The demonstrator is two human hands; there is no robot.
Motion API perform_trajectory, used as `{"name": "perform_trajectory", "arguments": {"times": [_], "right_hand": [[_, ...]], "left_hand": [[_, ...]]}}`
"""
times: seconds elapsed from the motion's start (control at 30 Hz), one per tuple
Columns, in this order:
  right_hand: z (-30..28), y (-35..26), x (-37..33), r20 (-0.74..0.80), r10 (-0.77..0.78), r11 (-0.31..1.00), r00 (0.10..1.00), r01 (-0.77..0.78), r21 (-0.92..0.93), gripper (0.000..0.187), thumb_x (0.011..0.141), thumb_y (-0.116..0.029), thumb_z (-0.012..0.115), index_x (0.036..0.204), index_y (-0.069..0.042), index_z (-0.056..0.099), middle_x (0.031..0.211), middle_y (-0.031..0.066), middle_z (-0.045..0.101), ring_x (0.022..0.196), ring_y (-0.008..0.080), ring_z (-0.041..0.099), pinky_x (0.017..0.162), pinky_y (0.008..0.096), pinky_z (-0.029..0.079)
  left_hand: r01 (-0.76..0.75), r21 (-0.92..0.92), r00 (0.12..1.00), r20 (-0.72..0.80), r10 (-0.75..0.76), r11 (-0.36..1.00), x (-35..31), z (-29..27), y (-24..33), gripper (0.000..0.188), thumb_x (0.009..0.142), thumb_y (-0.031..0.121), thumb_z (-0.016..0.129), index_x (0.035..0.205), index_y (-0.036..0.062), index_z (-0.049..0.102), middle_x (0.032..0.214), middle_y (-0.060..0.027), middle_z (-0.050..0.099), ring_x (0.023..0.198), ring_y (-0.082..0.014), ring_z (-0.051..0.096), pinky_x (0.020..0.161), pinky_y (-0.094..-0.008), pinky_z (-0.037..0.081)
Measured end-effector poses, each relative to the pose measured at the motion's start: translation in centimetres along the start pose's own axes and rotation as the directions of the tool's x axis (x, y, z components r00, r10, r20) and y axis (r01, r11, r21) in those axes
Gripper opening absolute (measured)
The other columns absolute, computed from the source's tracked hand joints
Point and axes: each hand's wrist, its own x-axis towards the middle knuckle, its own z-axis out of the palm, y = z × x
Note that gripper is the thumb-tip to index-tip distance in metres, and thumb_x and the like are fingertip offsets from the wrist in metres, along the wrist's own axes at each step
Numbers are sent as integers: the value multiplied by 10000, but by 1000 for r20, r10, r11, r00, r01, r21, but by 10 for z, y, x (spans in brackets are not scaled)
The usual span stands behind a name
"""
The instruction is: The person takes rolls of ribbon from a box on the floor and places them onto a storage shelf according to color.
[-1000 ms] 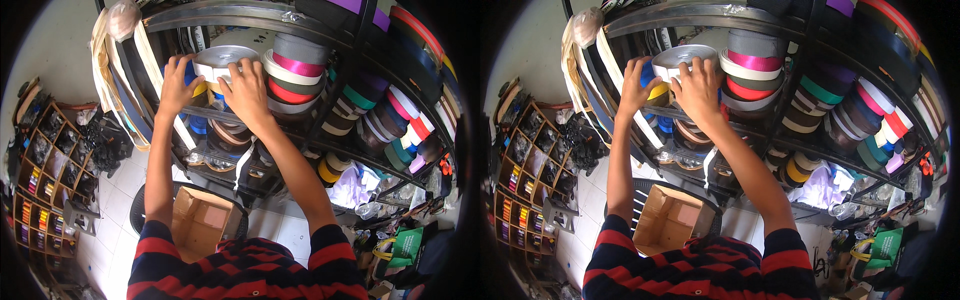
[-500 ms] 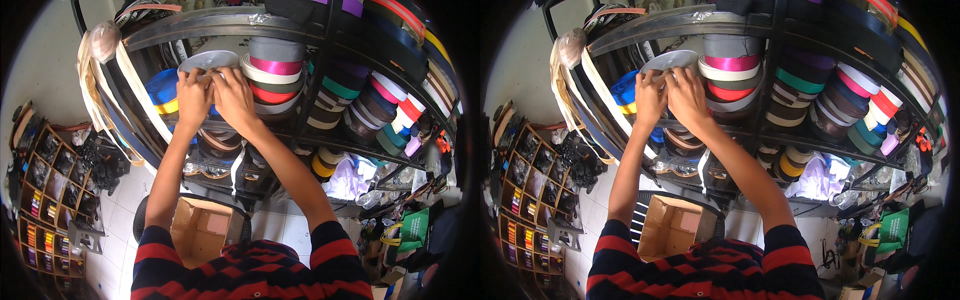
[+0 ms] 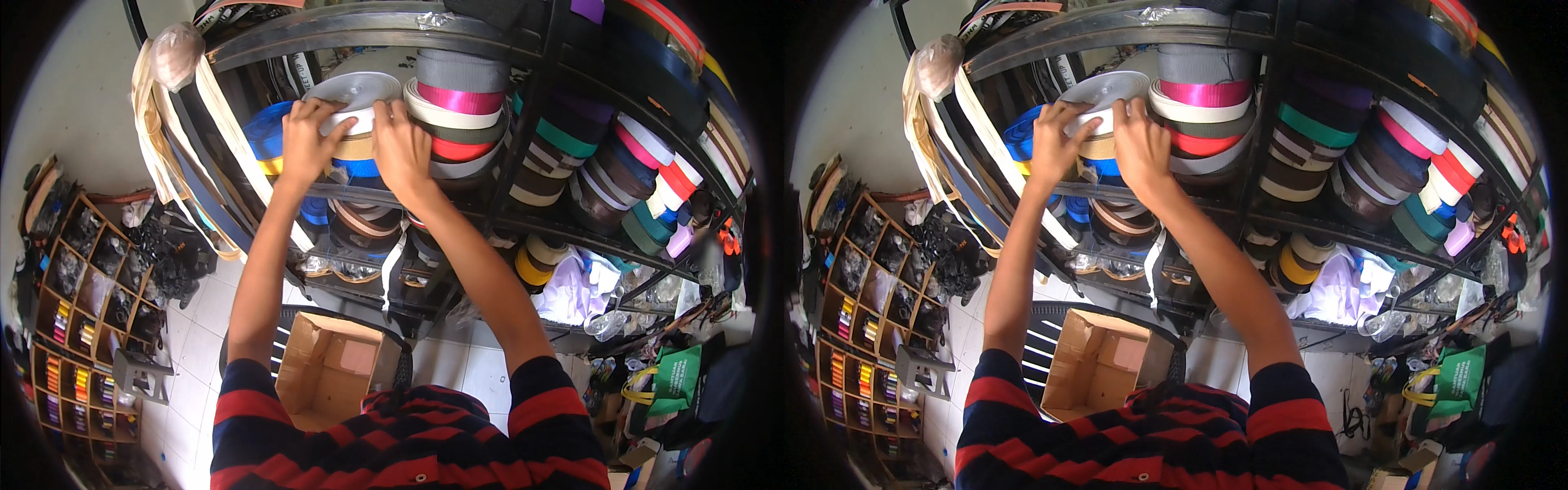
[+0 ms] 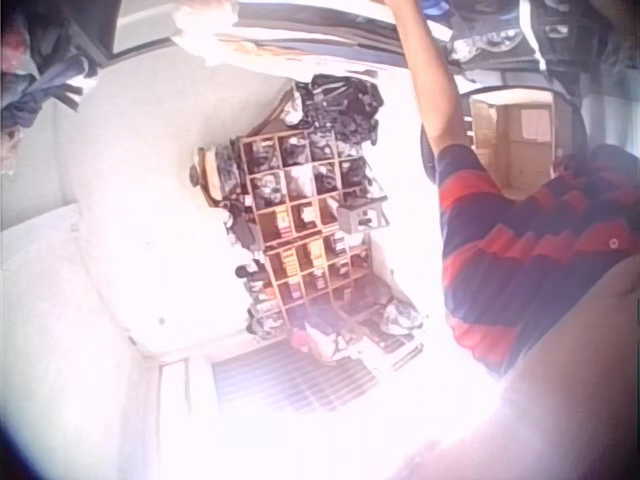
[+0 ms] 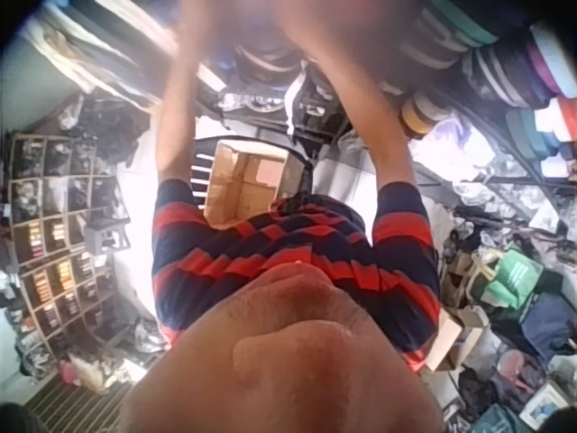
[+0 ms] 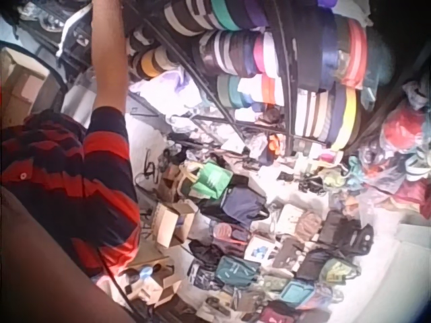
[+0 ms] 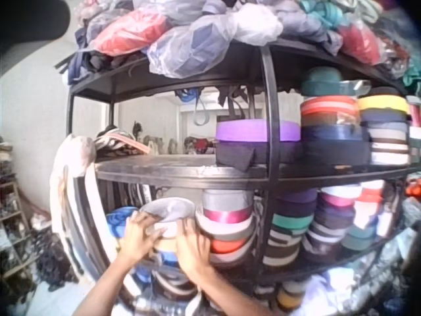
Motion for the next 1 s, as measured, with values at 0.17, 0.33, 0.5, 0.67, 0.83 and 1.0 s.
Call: {"name": "perform_trajectory", "arguments": {"times": [0.17,0.33,0.5,0.67,0.83,1.0], "right_hand": [[-3,5,-8,-97,100,965,990,-73,253,355,822,-141,567,1131,18,494,1041,242,567,817,432,624,672,502,518],[-13,3,-12,-87,135,917,987,-91,390,328,825,-72,506,1140,18,514,1028,264,600,873,451,599,752,493,494],[-13,7,-19,-119,33,933,992,12,359,408,795,-67,513,1190,35,487,1112,251,577,896,435,613,741,482,518],[-8,14,-9,-37,89,900,995,-64,431,450,776,-25,496,1210,87,456,1107,327,553,951,467,584,810,492,490],[-10,11,-3,72,175,870,982,-188,456,436,770,-12,510,1190,99,469,1008,350,579,921,486,583,808,497,478],[3,12,-18,-230,60,891,971,52,451,453,803,-17,521,1236,89,439,944,315,612,701,405,647,646,444,533]], "left_hand": [[-56,226,986,-144,90,973,2,28,37,276,731,308,724,900,92,701,845,-72,603,841,-268,509,733,-396,350],[-78,65,989,-122,85,995,1,33,44,256,738,266,714,909,75,702,831,-82,606,831,-280,502,749,-390,358],[-70,-130,997,5,71,989,1,18,39,283,806,201,605,1029,46,685,900,-91,641,827,-267,487,785,-370,353],[-147,-104,986,59,153,984,1,6,34,288,796,171,630,1053,50,678,950,-81,645,846,-248,497,792,-341,356],[-188,-30,981,37,189,982,3,11,31,284,765,123,681,1040,52,678,906,-56,632,829,-243,499,774,-350,353],[-124,-53,992,33,126,991,3,16,26,299,740,151,720,1024,67,683,893,-43,629,824,-237,507,763,-349,352]]}}
